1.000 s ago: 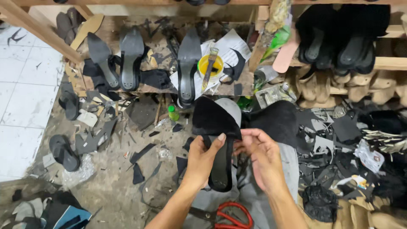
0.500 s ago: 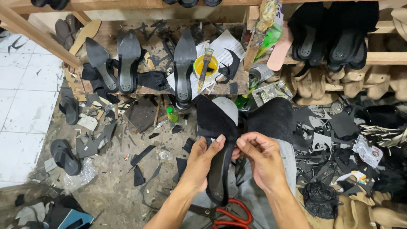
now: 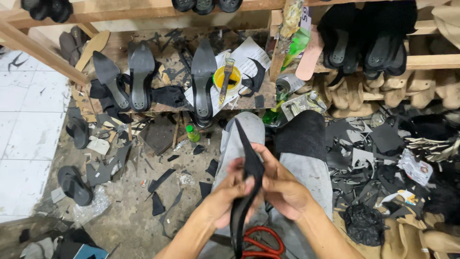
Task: The person cuts black foam material to fit shoe soles using red-handled scissors. They repeatedly place the foam on the sole, trim the edges, and adjust the fit.
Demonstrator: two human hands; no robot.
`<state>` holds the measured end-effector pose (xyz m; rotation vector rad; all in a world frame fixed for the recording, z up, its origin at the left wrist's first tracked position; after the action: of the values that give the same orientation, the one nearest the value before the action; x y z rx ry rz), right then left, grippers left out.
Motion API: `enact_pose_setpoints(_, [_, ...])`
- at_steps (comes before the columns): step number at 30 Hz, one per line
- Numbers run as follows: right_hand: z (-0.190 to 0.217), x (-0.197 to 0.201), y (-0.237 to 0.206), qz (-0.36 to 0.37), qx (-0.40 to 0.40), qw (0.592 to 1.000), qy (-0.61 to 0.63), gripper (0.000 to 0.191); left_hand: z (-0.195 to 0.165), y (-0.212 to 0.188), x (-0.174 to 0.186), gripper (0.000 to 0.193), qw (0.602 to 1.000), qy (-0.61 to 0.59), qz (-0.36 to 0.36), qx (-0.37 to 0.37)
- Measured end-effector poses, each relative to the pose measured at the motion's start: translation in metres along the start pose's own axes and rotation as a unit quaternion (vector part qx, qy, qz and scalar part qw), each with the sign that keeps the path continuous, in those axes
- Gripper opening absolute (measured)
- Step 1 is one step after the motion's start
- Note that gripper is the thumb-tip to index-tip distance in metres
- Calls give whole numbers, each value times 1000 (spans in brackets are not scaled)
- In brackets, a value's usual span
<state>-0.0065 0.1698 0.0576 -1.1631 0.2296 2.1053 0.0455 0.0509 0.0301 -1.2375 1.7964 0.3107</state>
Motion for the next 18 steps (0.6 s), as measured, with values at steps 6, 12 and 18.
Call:
enact_pose_setpoints(6, [32, 17, -1, -114, 172, 973, -101, 62, -13, 16, 4, 27, 930, 243, -244, -124])
enact_pose_setpoints(12, [32, 21, 2, -246, 267, 897, -253, 13, -14, 22, -18, 33, 918, 203, -238, -243])
enact_pose_setpoints(18, [29, 18, -4, -277, 308, 883, -221, 14, -31, 18, 0, 11, 893, 171, -265, -323])
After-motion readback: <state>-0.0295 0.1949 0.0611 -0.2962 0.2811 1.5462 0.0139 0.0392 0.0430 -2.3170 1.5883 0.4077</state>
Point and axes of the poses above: each hand's wrist, its own y-axis towards the middle knuckle, its own x-axis out of the back of the hand, z = x × y, the point moved 4 cm from there along y, towards the middle knuckle, and after that the axes turned 1 degree about x, right-handed, at the moved point
